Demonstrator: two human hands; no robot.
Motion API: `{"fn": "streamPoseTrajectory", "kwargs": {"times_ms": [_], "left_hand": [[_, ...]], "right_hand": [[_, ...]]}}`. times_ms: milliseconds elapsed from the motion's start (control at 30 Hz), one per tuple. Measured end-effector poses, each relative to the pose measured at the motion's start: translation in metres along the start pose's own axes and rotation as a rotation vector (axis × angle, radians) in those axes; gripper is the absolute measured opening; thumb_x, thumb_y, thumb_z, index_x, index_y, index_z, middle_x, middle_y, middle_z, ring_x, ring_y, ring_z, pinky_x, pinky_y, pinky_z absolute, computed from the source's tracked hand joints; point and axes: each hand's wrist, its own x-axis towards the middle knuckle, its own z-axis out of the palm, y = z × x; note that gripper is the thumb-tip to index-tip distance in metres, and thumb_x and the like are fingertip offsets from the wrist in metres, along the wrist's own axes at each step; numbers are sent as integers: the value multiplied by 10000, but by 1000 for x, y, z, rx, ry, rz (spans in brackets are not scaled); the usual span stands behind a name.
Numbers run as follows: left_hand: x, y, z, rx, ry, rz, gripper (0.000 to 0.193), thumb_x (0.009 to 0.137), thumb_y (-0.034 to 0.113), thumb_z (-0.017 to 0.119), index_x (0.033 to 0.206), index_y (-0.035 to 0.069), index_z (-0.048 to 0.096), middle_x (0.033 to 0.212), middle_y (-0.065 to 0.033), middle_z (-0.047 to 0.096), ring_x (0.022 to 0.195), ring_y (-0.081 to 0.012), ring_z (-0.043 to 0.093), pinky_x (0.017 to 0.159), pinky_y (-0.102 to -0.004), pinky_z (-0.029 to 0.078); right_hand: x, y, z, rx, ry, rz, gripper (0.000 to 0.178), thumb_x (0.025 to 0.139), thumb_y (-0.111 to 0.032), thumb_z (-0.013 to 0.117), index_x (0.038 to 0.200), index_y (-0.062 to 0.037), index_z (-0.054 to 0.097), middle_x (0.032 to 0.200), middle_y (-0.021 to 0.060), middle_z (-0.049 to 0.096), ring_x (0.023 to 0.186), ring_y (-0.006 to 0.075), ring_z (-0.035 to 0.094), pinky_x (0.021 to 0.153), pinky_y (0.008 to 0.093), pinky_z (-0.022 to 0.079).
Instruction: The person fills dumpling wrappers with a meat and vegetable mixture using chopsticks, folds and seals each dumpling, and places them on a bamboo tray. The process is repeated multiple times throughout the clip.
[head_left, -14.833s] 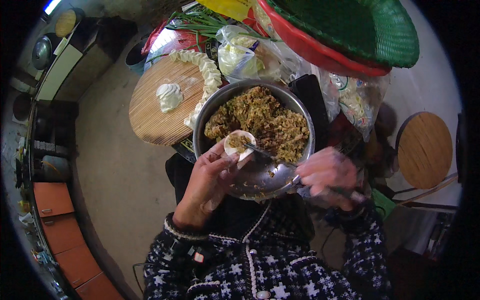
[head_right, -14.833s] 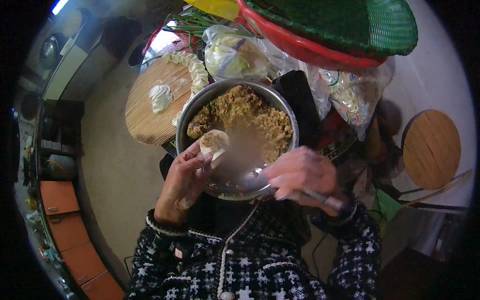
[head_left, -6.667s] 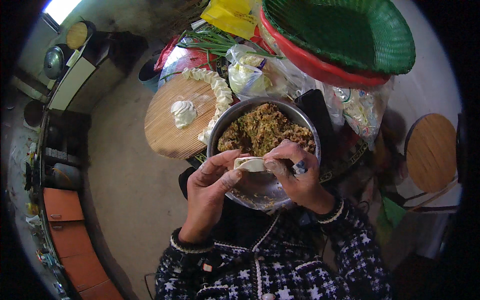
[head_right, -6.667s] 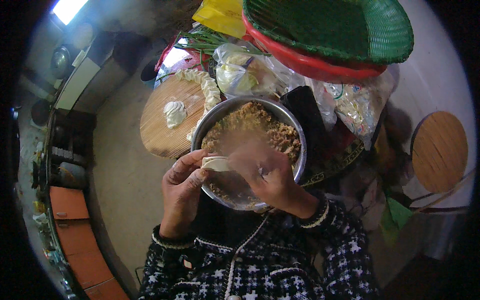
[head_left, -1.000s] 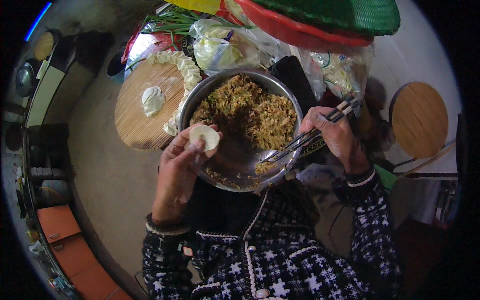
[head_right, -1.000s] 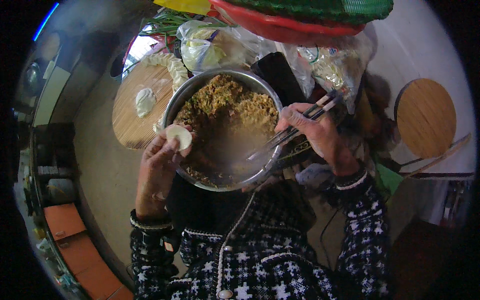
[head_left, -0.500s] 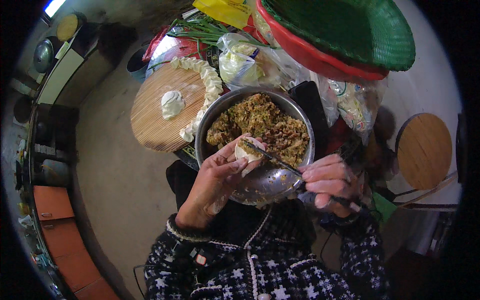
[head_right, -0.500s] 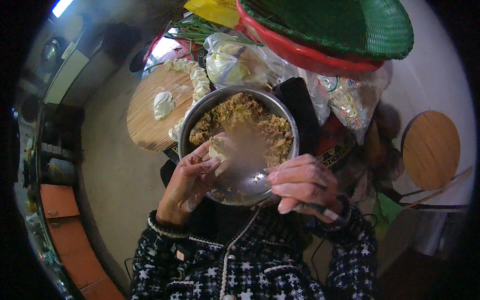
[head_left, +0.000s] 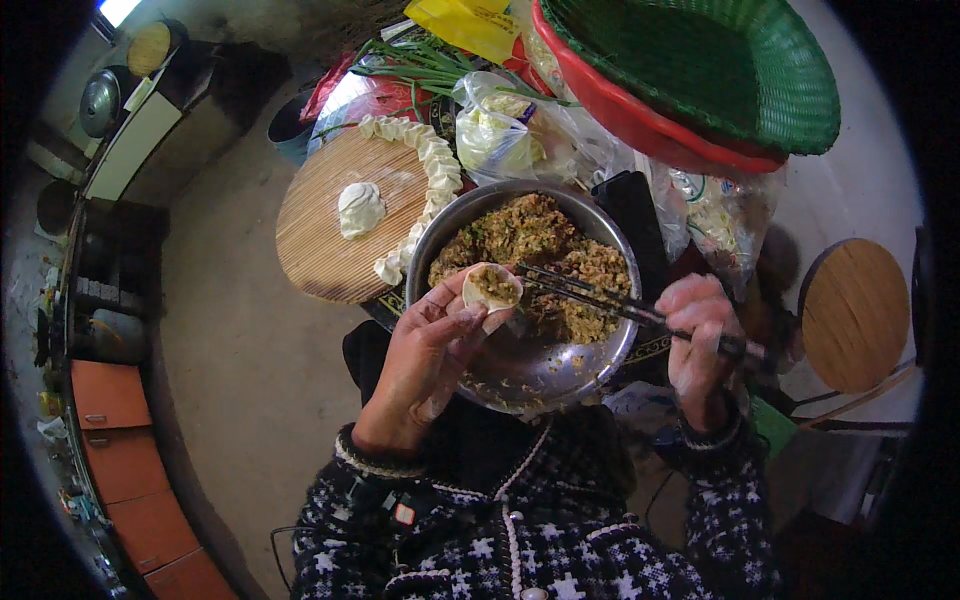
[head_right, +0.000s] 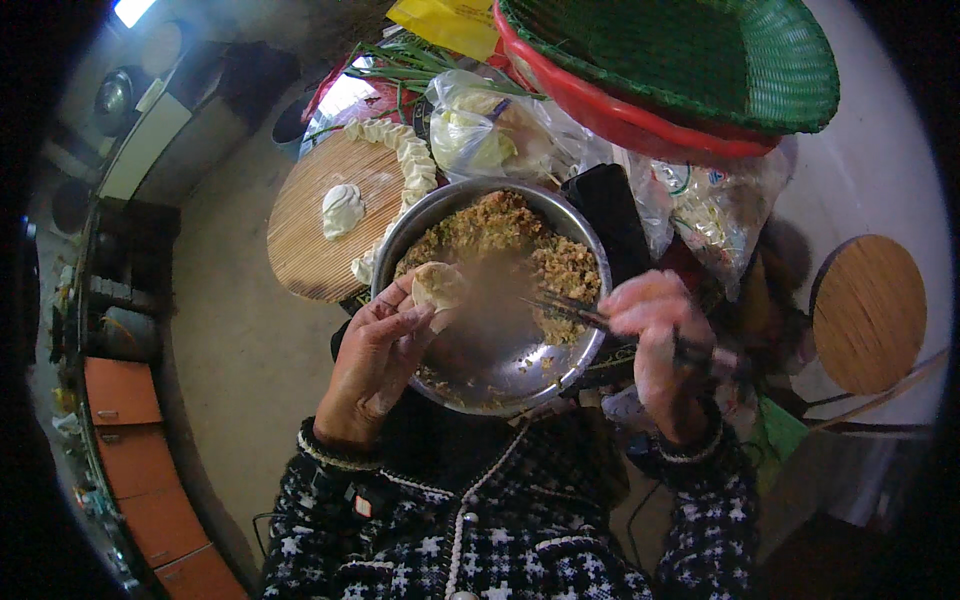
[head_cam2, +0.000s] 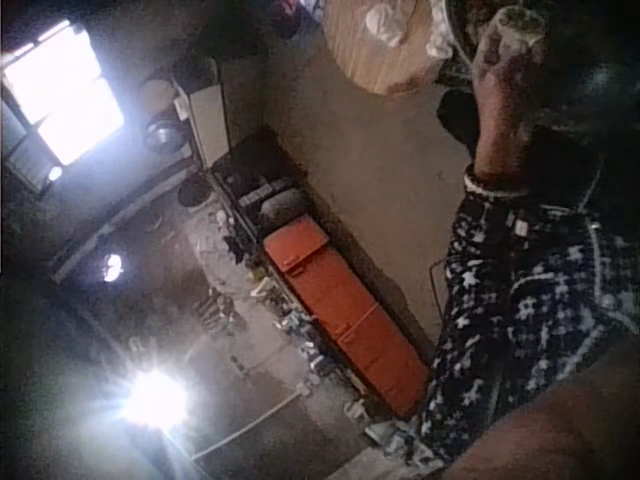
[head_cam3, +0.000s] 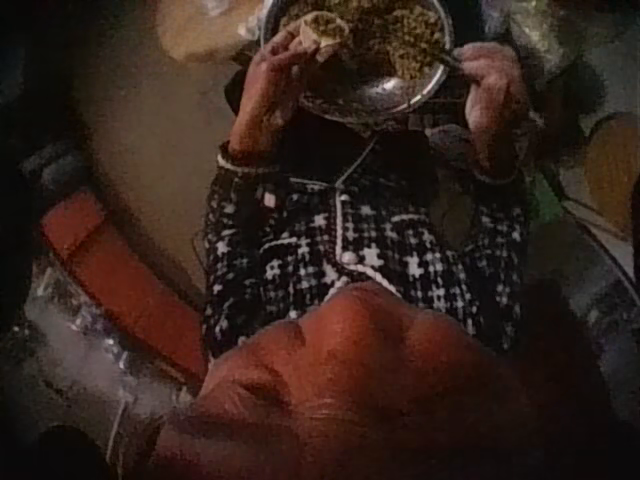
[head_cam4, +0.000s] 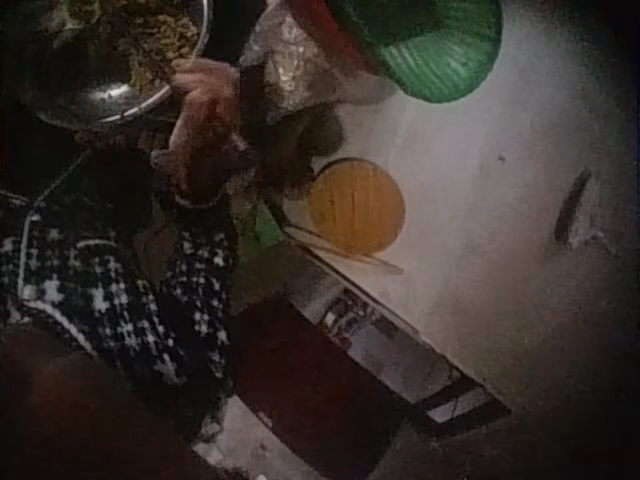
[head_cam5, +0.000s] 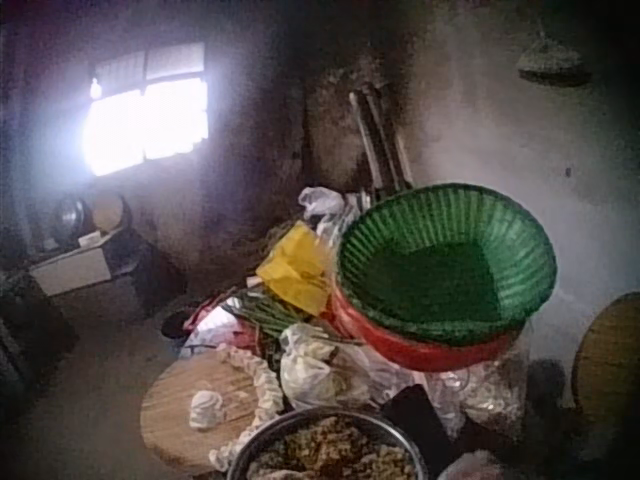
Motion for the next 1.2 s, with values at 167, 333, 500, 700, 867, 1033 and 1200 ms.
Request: {"fn": "streamPoseTrajectory", "kwargs": {"times_ms": [167,333,500,700,867,1033,1200], "left_hand": [[-7,1,7,41,4,-80,399,957,1,527,1350,-54,483,1283,-150,607,1139,-235,622,996,-347,524],[-11,2,13,-11,-36,-135,404,968,11,511,1363,-61,465,1288,-156,604,1114,-252,638,975,-372,543],[-11,1,12,-40,-37,-145,401,961,-15,494,1354,-87,458,1300,-175,588,1148,-261,618,1008,-381,523],[-6,-3,7,-96,-38,-164,396,955,-25,488,1342,-106,456,1295,-182,582,1170,-267,600,1040,-363,497],[-8,-1,3,-35,2,-122,392,968,-5,488,1345,-102,443,1292,-185,577,1187,-270,589,1042,-358,495],[-8,-2,-1,-47,4,-77,377,986,21,483,1341,-99,448,1295,-187,573,1192,-266,587,1041,-354,496],[-5,-4,-1,-50,2,-88,409,955,55,562,1334,-80,489,1287,-154,595,1162,-231,600,1032,-341,487]], "right_hand": [[-4,10,18,508,241,512,321,1046,-274,446,852,-37,542,991,124,556,951,204,550,857,362,483],[2,20,26,526,204,542,314,1050,-263,447,856,-38,548,960,110,569,925,196,562,865,355,479],[-2,23,23,411,141,449,311,1042,-264,464,846,-37,549,931,113,577,907,193,571,853,345,473],[-5,27,20,330,171,296,297,1036,-247,467,846,-35,551,934,112,586,886,184,575,866,349,476],[-2,34,14,249,197,434,273,1027,-230,502,934,-5,625,971,96,626,871,146,592,840,293,486],[12,37,-14,-69,16,474,277,1017,-200,520,956,10,690,905,69,663,800,127,615,789,282,508],[11,25,-24,377,248,532,255,1025,-221,490,891,-29,593,924,118,624,809,187,613,743,341,555]]}}
